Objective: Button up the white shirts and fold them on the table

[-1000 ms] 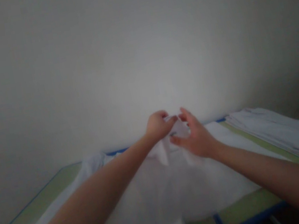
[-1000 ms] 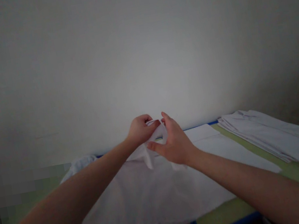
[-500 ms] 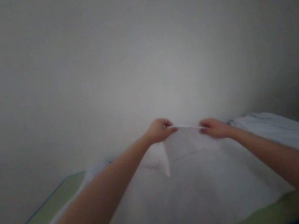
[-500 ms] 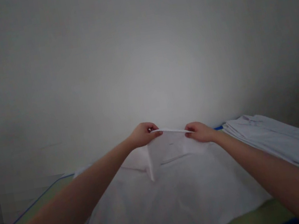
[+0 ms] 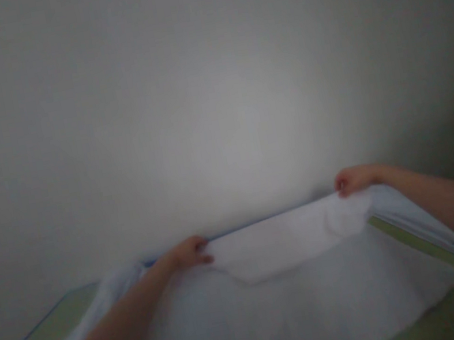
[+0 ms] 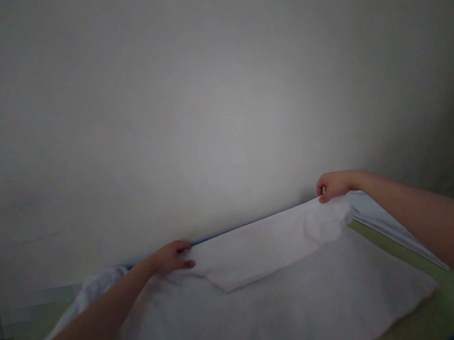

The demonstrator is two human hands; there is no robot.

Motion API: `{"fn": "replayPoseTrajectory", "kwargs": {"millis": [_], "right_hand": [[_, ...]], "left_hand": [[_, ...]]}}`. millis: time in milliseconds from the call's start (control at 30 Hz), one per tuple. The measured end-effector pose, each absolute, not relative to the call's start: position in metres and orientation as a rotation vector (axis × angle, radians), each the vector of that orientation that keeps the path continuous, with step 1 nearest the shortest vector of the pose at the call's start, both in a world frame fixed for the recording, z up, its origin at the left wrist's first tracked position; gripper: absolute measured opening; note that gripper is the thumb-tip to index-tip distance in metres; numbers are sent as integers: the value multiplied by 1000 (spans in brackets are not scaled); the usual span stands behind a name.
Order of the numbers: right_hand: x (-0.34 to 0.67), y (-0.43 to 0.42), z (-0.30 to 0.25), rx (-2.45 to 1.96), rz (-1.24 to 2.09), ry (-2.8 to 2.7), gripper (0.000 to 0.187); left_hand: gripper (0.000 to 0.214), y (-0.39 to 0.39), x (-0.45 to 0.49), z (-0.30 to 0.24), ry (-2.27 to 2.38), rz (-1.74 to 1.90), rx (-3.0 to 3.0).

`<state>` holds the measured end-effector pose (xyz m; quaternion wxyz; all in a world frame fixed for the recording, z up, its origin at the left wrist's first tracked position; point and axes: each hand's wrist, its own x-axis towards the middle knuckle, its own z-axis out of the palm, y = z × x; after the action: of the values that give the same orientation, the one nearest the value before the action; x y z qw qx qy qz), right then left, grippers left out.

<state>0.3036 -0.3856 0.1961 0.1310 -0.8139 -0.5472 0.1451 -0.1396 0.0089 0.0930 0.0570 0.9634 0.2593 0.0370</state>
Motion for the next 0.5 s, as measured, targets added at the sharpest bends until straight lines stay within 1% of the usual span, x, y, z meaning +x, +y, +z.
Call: {"fn": "replayPoseTrajectory", "kwargs": {"millis": [100, 200, 300, 367, 400, 433, 500], "right_hand": [[331, -376, 155, -2367, 347, -1480, 30], [347, -365, 109, -2341, 252, -1309, 34], [357, -358, 74, -2274, 227, -1134, 39], [360, -359, 63, -2224, 317, -1061, 43], [361, -361, 61, -2194, 399, -1042, 45], [362, -364, 61, -2161, 487, -1031, 48], [363, -370, 65, -2095, 629, -1020, 52]], "left_hand": [[68, 14, -157, 90, 802, 159, 2934], [65, -1, -166, 90, 603, 260, 3011], [46, -23, -167, 90, 390, 164, 3055], [33, -31, -167, 89, 344, 112, 3074], [31, -32, -168, 88, 339, 113, 3085], [33, -30, -168, 86, 344, 136, 3098], [49, -20, -170, 82, 393, 229, 3115]]}}
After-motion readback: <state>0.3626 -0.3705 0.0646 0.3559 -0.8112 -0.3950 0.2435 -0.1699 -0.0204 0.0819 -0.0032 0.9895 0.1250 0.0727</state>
